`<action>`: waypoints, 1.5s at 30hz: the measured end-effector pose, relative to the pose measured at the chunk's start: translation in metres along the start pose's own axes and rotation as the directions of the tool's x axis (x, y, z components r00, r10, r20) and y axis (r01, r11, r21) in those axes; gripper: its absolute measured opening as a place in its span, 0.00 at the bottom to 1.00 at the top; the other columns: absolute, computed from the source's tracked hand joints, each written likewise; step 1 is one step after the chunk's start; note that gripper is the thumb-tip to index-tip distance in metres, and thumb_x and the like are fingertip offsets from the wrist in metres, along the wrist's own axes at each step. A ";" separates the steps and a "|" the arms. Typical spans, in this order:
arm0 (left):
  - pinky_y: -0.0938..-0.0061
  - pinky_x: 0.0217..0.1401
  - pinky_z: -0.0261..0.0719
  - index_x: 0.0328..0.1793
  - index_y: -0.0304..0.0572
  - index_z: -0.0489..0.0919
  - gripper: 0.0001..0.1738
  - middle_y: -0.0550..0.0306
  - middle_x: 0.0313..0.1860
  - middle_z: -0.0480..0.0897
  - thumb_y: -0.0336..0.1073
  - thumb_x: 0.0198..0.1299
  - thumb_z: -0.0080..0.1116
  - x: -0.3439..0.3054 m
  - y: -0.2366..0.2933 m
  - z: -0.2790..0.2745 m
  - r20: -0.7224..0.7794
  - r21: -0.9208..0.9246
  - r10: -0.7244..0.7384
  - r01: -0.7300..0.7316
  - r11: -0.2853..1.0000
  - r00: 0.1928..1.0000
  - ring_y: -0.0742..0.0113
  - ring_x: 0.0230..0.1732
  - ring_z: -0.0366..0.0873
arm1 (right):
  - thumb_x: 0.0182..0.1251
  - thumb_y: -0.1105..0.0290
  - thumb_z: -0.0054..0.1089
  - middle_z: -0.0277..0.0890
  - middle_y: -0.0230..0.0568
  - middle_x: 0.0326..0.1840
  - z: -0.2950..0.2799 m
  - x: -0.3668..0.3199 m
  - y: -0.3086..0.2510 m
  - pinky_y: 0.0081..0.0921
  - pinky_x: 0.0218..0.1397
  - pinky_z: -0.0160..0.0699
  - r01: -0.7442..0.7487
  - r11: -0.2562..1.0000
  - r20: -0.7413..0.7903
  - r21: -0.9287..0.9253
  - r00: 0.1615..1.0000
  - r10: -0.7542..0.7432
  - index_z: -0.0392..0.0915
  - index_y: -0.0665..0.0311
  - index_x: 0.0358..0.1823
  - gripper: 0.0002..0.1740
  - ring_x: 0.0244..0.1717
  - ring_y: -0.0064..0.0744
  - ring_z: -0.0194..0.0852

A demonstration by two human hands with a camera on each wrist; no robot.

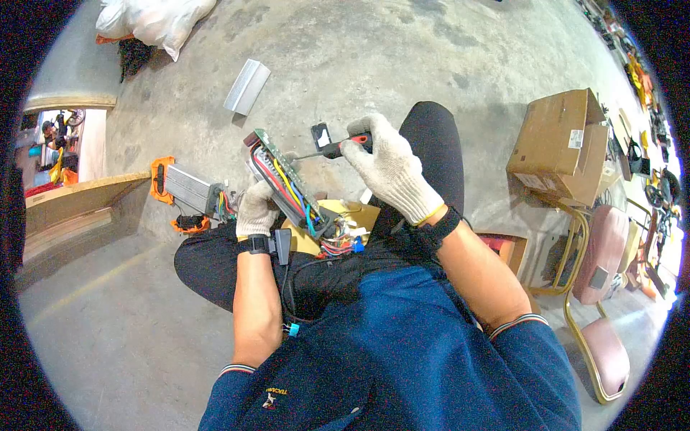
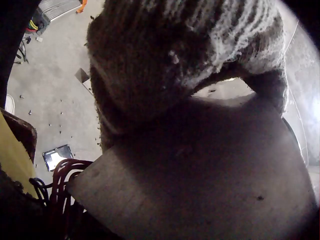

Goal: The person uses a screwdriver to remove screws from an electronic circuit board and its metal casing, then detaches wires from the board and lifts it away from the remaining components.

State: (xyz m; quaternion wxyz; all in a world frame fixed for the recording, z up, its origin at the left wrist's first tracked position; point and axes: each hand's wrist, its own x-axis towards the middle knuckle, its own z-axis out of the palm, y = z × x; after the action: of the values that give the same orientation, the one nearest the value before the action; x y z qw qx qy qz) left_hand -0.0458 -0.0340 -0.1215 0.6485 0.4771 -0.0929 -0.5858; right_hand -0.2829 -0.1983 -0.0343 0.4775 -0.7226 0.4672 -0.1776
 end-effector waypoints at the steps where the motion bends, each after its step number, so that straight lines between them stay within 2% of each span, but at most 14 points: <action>1: 0.58 0.61 0.95 0.77 0.40 0.75 0.43 0.51 0.59 0.87 0.30 0.49 0.70 0.000 0.001 -0.001 0.019 0.017 -0.017 0.017 1.000 1.000 0.58 0.55 0.91 | 0.74 0.59 0.74 0.90 0.55 0.53 0.000 -0.001 -0.001 0.41 0.61 0.88 -0.006 1.000 0.003 -0.001 1.000 0.006 0.84 0.66 0.60 0.22 0.57 0.51 0.93; 5: 0.58 0.59 0.95 0.74 0.39 0.76 0.40 0.53 0.55 0.87 0.31 0.49 0.71 -0.002 -0.002 0.000 -0.007 -0.010 -0.002 0.002 1.000 1.000 0.60 0.52 0.91 | 0.74 0.59 0.74 0.90 0.55 0.52 -0.003 -0.001 0.000 0.41 0.60 0.88 0.000 1.000 -0.013 0.011 1.000 0.000 0.84 0.65 0.60 0.21 0.56 0.50 0.93; 7: 0.56 0.69 0.91 0.81 0.35 0.76 0.43 0.48 0.66 0.88 0.37 0.56 0.74 0.001 -0.006 -0.012 0.038 0.027 -0.005 0.004 1.000 0.999 0.54 0.63 0.90 | 0.75 0.58 0.74 0.91 0.54 0.51 -0.008 0.000 0.000 0.40 0.60 0.88 -0.053 0.997 -0.016 0.059 0.998 0.054 0.85 0.64 0.60 0.21 0.54 0.50 0.93; 13: 0.54 0.69 0.92 0.76 0.39 0.77 0.38 0.49 0.64 0.89 0.34 0.56 0.73 0.008 -0.008 -0.012 0.012 0.052 0.009 -0.009 0.999 1.000 0.54 0.62 0.90 | 0.76 0.56 0.75 0.91 0.53 0.49 -0.022 -0.002 -0.003 0.40 0.60 0.87 -0.078 0.997 -0.067 -0.025 0.995 0.076 0.85 0.64 0.60 0.22 0.53 0.48 0.92; 16: 0.53 0.71 0.90 0.79 0.40 0.75 0.39 0.48 0.65 0.88 0.33 0.58 0.70 0.010 -0.012 -0.016 0.014 0.037 -0.001 0.000 0.999 1.000 0.52 0.64 0.89 | 0.75 0.56 0.75 0.91 0.52 0.49 -0.029 -0.005 0.003 0.40 0.60 0.87 -0.079 0.997 -0.121 -0.023 0.990 0.076 0.85 0.64 0.60 0.22 0.53 0.47 0.93; 25: 0.52 0.74 0.87 0.83 0.38 0.73 0.41 0.45 0.72 0.85 0.34 0.61 0.70 0.012 -0.011 -0.024 -0.053 0.074 -0.043 0.047 0.996 0.998 0.50 0.67 0.87 | 0.76 0.58 0.74 0.91 0.53 0.49 -0.042 -0.008 0.012 0.38 0.60 0.87 -0.101 0.993 -0.126 0.056 0.986 0.107 0.85 0.66 0.60 0.22 0.53 0.44 0.93; 27: 0.52 0.73 0.88 0.81 0.38 0.75 0.39 0.45 0.72 0.86 0.35 0.62 0.70 0.013 -0.013 -0.023 -0.062 0.062 -0.063 0.066 0.996 0.996 0.52 0.65 0.88 | 0.77 0.59 0.72 0.90 0.52 0.47 -0.045 -0.010 0.016 0.37 0.59 0.86 -0.033 0.996 -0.164 0.081 0.985 0.046 0.85 0.66 0.61 0.20 0.51 0.43 0.92; 31: 0.55 0.67 0.90 0.73 0.41 0.78 0.29 0.52 0.58 0.87 0.35 0.64 0.68 0.008 -0.003 -0.005 -0.062 0.107 0.003 0.004 0.994 0.998 0.56 0.58 0.89 | 0.79 0.61 0.70 0.89 0.46 0.43 -0.057 -0.012 0.016 0.33 0.55 0.86 -0.014 0.985 -0.138 0.173 0.990 0.038 0.85 0.66 0.61 0.19 0.46 0.35 0.90; 34: 0.58 0.62 0.92 0.72 0.42 0.78 0.29 0.52 0.58 0.87 0.36 0.65 0.67 0.009 0.009 0.006 -0.123 0.200 0.014 0.011 0.980 0.992 0.57 0.56 0.89 | 0.80 0.61 0.69 0.86 0.37 0.43 -0.074 -0.022 -0.001 0.24 0.49 0.83 -0.116 0.953 -0.082 0.280 0.986 0.145 0.86 0.65 0.62 0.19 0.42 0.21 0.84; 37: 0.62 0.54 0.91 0.66 0.39 0.82 0.24 0.53 0.52 0.88 0.39 0.65 0.65 0.005 0.015 0.016 -0.249 0.392 0.113 -0.007 0.920 0.962 0.60 0.49 0.90 | 0.75 0.63 0.72 0.85 0.35 0.44 -0.088 -0.033 -0.016 0.25 0.51 0.83 -0.098 0.979 -0.040 0.177 0.994 0.106 0.86 0.66 0.61 0.20 0.42 0.22 0.82; 39: 0.64 0.50 0.91 0.60 0.36 0.86 0.22 0.53 0.46 0.89 0.42 0.64 0.67 0.003 0.015 0.018 -0.217 0.454 0.190 -0.073 0.888 0.957 0.61 0.43 0.92 | 0.73 0.63 0.72 0.85 0.34 0.44 -0.093 -0.038 -0.018 0.25 0.52 0.83 -0.118 0.978 0.030 0.171 0.993 0.115 0.85 0.66 0.60 0.20 0.43 0.22 0.82; 41: 0.68 0.43 0.88 0.53 0.35 0.87 0.18 0.56 0.42 0.89 0.37 0.60 0.72 0.002 0.017 0.024 -0.319 0.494 0.196 -0.013 0.869 0.927 0.67 0.38 0.88 | 0.72 0.63 0.72 0.84 0.33 0.44 -0.091 -0.044 -0.027 0.26 0.53 0.83 -0.139 0.978 0.093 0.158 0.988 0.125 0.85 0.66 0.59 0.20 0.43 0.23 0.82; 43: 0.65 0.44 0.87 0.42 0.34 0.90 0.18 0.53 0.36 0.91 0.43 0.55 0.76 0.002 0.012 0.033 -0.454 0.535 0.268 0.019 0.845 0.849 0.63 0.35 0.89 | 0.71 0.64 0.71 0.83 0.32 0.45 -0.089 -0.050 -0.038 0.27 0.55 0.83 -0.185 0.974 0.163 0.129 0.973 0.163 0.85 0.66 0.59 0.20 0.45 0.24 0.81; 45: 0.62 0.45 0.87 0.40 0.33 0.90 0.22 0.49 0.35 0.91 0.47 0.53 0.77 0.004 0.015 0.029 -0.356 0.651 0.376 -0.062 0.757 0.855 0.59 0.34 0.89 | 0.72 0.64 0.72 0.85 0.35 0.47 -0.083 -0.054 -0.038 0.28 0.58 0.83 -0.157 0.984 0.174 0.084 0.975 0.140 0.85 0.66 0.59 0.19 0.49 0.26 0.83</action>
State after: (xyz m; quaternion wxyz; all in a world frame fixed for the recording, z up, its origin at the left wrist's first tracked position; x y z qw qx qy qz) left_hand -0.0547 -0.0543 -0.0970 0.5247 0.7738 -0.1777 -0.3072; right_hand -0.3487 -0.1922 0.0480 0.5616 -0.6740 0.4689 -0.1024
